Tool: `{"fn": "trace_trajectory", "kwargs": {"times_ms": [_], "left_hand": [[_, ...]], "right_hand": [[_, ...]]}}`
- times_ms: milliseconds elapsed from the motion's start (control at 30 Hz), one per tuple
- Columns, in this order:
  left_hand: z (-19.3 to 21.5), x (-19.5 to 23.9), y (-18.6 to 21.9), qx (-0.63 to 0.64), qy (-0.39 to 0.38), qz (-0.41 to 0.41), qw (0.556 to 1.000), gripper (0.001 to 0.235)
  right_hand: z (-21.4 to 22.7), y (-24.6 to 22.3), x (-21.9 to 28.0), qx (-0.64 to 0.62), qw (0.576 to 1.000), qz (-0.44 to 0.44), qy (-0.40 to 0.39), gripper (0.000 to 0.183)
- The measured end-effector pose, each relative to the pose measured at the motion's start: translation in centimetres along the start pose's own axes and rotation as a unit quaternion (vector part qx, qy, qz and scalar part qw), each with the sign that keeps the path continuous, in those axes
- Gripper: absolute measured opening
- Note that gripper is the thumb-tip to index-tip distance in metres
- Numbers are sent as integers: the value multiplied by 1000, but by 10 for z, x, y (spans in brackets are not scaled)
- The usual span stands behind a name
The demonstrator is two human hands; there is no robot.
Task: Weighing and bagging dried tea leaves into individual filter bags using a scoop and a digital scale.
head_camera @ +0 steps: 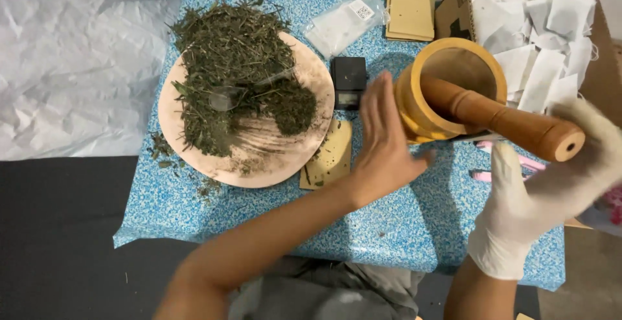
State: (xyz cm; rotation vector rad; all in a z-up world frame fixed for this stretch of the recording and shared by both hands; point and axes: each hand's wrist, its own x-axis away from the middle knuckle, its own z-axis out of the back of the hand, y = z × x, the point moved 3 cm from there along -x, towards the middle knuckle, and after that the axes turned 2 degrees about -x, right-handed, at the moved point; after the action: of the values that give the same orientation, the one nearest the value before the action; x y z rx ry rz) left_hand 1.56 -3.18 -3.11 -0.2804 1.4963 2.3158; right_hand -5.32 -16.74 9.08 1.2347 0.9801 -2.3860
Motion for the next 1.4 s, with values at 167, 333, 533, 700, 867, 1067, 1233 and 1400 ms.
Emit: {"fn": "trace_trajectory", "kwargs": {"times_ms": [167,333,533,700,867,1067,1233,1400], "left_hand": [[50,-25,-26,-91,57,-63,992,111],[85,-151,-91,-318,31,70,945,93],[48,-199,-171,-517,-39,-33,854,136],[68,-200,-154,-418,-104,-13,902,118],[114,-165,-106,-202,-15,-117,972,112],[140,-94,-44,62,-23,-264,962,102],[129,-68,-40,124,-27,-325,937,108],[127,-55,-36,14,-16,-371,928,115]], "right_hand": [[25,30,32,-50,999,-6,-2,68],[59,223,130,-178,960,-213,23,34],[54,21,81,9,983,39,177,42],[80,51,110,22,973,76,216,31],[88,42,121,-6,986,146,81,51],[29,-17,29,-28,980,181,75,33],[3,-48,1,73,992,48,-89,23],[-22,-57,-17,52,987,22,-151,20]]}}
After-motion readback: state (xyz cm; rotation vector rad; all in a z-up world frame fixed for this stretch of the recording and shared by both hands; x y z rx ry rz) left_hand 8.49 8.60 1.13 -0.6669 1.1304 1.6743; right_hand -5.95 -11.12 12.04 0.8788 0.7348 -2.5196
